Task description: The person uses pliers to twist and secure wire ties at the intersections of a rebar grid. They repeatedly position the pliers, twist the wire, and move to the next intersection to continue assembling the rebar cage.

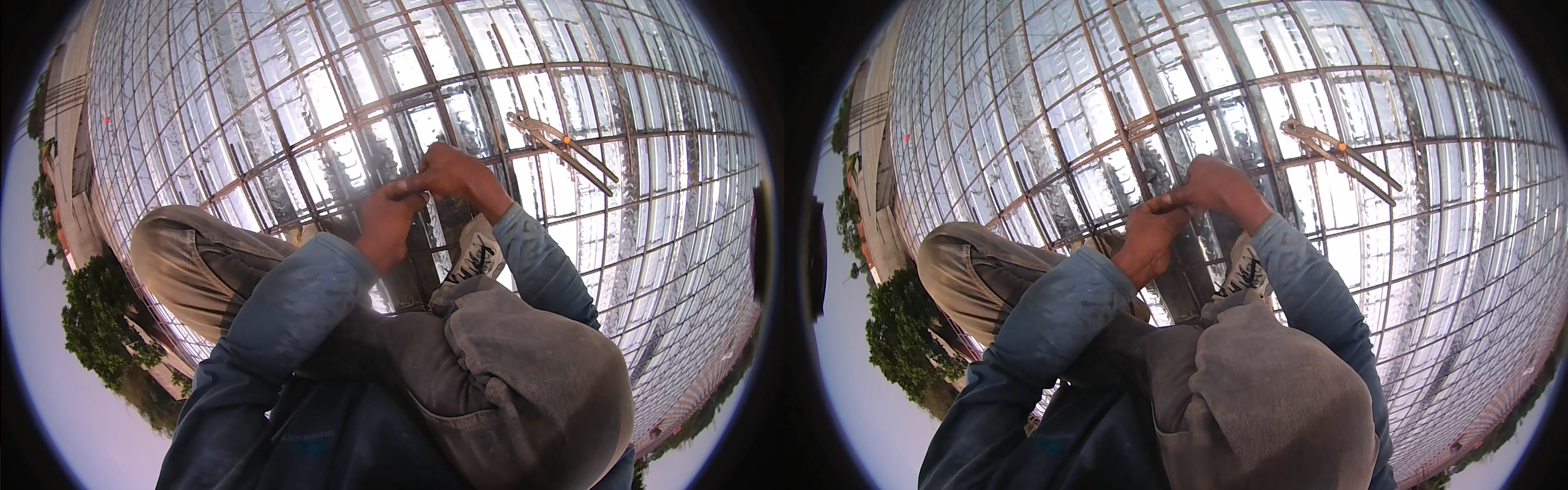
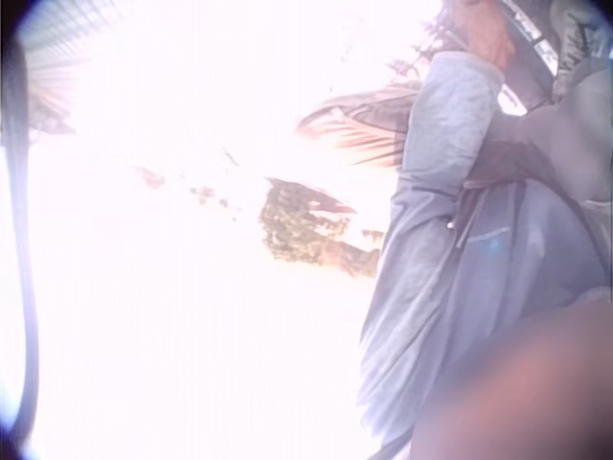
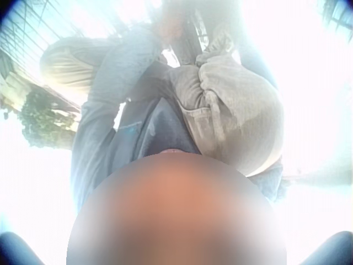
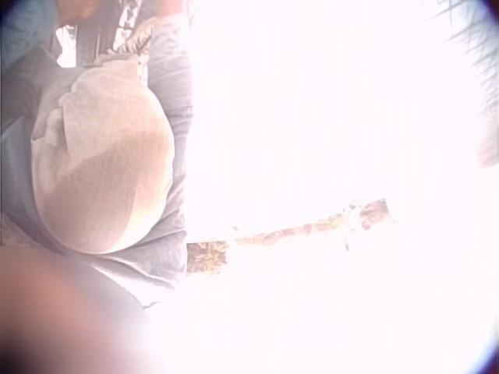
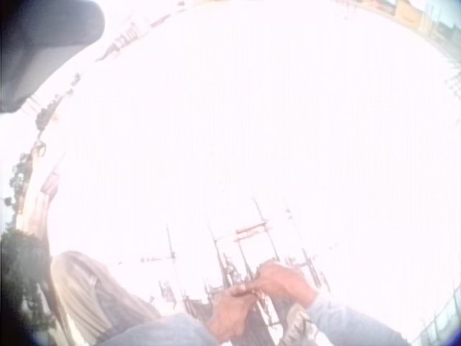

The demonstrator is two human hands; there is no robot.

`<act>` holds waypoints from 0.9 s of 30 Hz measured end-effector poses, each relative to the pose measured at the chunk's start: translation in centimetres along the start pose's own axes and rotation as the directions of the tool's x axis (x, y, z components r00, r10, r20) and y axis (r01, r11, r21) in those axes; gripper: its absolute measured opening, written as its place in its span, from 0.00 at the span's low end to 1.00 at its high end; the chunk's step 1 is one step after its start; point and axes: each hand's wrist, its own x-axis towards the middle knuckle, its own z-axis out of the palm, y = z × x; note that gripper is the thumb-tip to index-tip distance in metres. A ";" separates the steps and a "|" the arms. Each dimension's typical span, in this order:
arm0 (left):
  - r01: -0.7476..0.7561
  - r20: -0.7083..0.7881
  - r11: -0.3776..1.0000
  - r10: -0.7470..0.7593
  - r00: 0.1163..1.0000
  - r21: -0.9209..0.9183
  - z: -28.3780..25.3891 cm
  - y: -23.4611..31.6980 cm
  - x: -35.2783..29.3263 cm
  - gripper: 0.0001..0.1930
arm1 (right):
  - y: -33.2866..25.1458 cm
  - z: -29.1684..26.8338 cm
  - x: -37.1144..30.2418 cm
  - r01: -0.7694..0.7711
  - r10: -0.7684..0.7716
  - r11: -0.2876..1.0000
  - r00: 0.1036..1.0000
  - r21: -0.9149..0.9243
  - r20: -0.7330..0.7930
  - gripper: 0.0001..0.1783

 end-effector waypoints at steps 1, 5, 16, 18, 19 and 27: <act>0.002 -0.021 1.000 -0.002 1.000 0.015 0.0 0.0 -0.1 0.12 | 0.1 0.0 0.1 0.024 -0.024 1.000 1.000 -0.004 0.003 0.37; -0.025 -0.079 0.997 0.031 0.996 0.070 -0.4 -0.6 0.0 0.11 | -0.5 -0.6 0.0 0.022 -0.022 1.000 0.999 -0.014 0.047 0.32; -0.251 0.022 0.681 0.326 0.945 0.688 -1.2 1.3 -0.2 0.13 | 0.6 1.6 -1.5 -0.041 0.050 0.998 0.978 0.049 -0.205 0.11; -0.231 0.062 0.664 0.269 0.961 0.711 -0.7 2.2 -0.7 0.14 | 1.4 2.0 -1.5 -0.039 0.067 0.989 0.980 0.144 -0.190 0.10; -0.220 0.076 0.654 0.241 0.968 0.724 -0.7 2.3 -0.8 0.14 | 1.1 1.9 -1.8 -0.041 0.076 0.979 0.983 0.200 -0.170 0.10; -0.337 0.149 0.594 0.343 0.928 0.730 -0.8 2.1 -0.6 0.10 | 0.6 1.5 -1.6 -0.017 0.060 0.966 0.985 0.257 -0.160 0.11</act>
